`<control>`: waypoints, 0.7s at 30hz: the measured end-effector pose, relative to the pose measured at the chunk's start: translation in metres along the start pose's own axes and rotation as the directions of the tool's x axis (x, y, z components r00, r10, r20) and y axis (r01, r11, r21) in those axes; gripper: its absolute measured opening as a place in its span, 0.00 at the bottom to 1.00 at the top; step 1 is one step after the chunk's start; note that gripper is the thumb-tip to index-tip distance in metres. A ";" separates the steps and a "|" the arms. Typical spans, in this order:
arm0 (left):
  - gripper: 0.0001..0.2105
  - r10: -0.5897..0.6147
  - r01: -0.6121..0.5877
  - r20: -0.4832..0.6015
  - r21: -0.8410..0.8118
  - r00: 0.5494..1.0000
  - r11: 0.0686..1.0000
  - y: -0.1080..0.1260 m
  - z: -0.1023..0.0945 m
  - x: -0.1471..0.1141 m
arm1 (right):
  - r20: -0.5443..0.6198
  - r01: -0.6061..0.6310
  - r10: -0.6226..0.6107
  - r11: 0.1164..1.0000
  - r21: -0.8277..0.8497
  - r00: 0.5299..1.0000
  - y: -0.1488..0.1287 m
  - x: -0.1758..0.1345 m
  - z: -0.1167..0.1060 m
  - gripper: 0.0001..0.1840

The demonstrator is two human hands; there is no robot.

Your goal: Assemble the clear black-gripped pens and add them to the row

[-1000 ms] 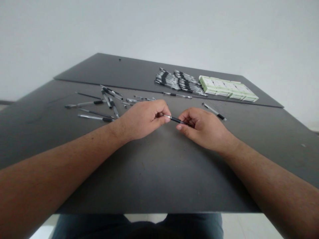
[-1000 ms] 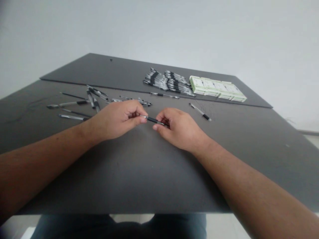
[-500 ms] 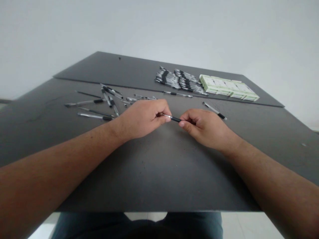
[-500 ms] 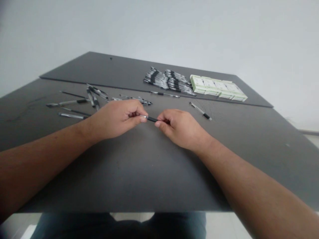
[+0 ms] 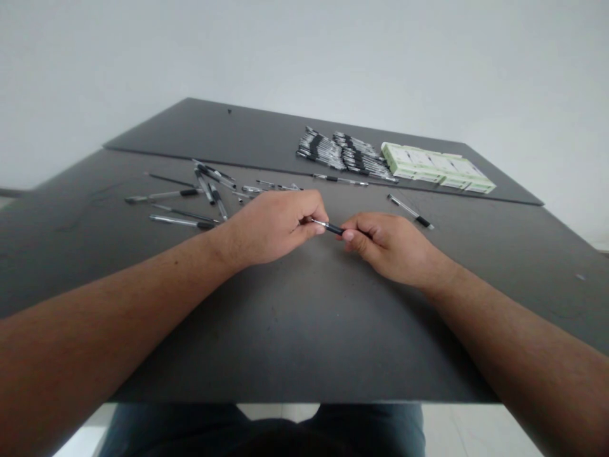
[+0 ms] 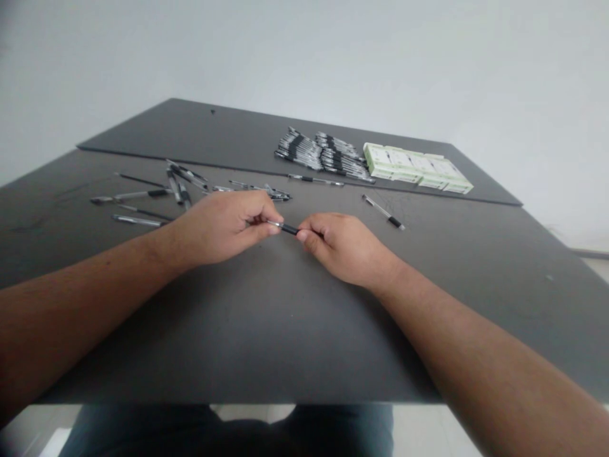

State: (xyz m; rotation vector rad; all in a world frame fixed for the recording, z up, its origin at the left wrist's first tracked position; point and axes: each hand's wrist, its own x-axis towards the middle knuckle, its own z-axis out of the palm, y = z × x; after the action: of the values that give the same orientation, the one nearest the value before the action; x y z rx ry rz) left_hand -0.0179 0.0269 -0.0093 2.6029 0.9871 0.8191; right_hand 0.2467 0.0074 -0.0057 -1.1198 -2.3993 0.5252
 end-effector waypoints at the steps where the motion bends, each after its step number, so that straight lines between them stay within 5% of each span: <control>1: 0.05 -0.001 0.001 0.000 0.002 1.000 1.000 0.000 0.000 0.000 | -0.013 -0.020 0.020 1.000 0.002 1.000 0.000 0.000 0.000 0.14; 4: 0.05 0.001 0.000 -0.003 0.014 1.000 1.000 -0.001 0.000 0.000 | -0.049 -0.091 0.091 0.996 0.000 0.995 -0.001 0.000 0.000 0.10; 10: 0.05 0.021 -0.021 -0.002 0.028 1.000 0.999 0.000 0.000 0.000 | 0.041 -0.036 0.035 0.999 0.037 0.999 -0.002 0.000 -0.001 0.18; 15: 0.05 0.019 -0.019 -0.006 0.018 1.000 1.000 0.000 0.000 -0.001 | -0.028 -0.099 0.101 0.994 0.050 0.995 -0.002 -0.001 -0.001 0.12; 21: 0.05 0.009 -0.009 0.008 0.012 1.000 1.000 0.000 0.000 0.000 | 0.035 -0.071 0.071 0.997 0.016 0.997 -0.004 0.000 -0.002 0.16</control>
State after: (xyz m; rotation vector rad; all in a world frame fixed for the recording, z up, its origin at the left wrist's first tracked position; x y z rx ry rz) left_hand -0.0178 0.0269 -0.0089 2.6201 0.9819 0.8064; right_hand 0.2454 0.0056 -0.0019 -1.2013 -2.3861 0.5920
